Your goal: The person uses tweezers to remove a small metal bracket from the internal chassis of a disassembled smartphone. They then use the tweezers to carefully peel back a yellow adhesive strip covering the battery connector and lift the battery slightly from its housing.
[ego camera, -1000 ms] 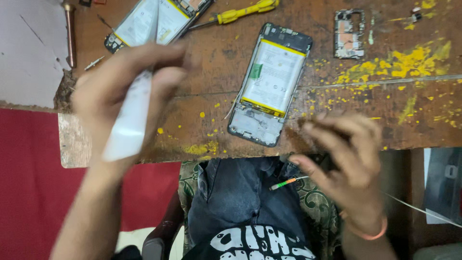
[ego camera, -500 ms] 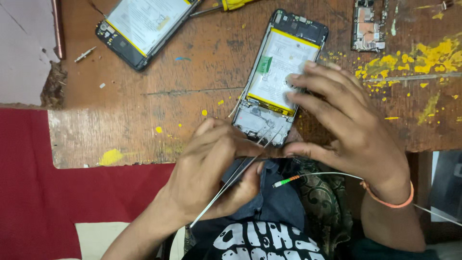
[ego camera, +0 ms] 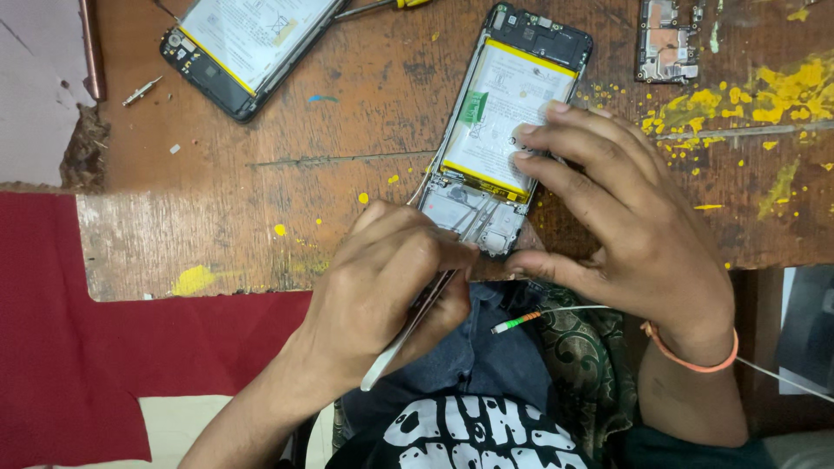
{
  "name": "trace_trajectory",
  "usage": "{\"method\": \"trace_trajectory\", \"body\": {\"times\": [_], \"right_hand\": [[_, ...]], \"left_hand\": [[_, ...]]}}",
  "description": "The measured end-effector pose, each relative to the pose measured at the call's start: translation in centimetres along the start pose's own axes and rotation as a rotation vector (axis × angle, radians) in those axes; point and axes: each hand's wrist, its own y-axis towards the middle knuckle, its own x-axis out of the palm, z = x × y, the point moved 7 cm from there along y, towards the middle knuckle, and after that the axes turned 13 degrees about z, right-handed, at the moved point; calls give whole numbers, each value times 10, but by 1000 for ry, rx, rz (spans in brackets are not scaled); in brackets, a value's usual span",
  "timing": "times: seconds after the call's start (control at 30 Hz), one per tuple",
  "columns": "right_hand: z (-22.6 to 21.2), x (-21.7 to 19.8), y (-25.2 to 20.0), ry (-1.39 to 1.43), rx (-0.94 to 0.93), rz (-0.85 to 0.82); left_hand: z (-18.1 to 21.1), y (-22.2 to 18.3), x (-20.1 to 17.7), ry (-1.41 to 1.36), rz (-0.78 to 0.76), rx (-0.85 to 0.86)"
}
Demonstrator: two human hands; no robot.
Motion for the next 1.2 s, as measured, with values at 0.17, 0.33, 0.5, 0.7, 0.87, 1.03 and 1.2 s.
{"method": "trace_trajectory", "body": {"times": [0.17, 0.33, 0.5, 0.7, 0.87, 1.03, 1.2], "right_hand": [[3, 2, -4, -9, 19, -16], [3, 3, -4, -14, 17, -8], [-1, -2, 1, -18, -5, 12], [-2, -2, 2, -24, 15, -4], [-1, -2, 3, -3, 11, -1], [1, -4, -4, -3, -51, 63], [2, -21, -23, 285, 8, 354]], "left_hand": [[-2, -2, -1, -15, -3, -50], [-2, -3, 0, -10, 1, -43], [2, -3, 0, 28, 26, -18], [5, -2, 4, 73, -6, 4], [-1, 1, 4, 12, 0, -44], [-4, -1, -3, -121, 50, -107], [7, -3, -2, -339, 98, -159]]}}
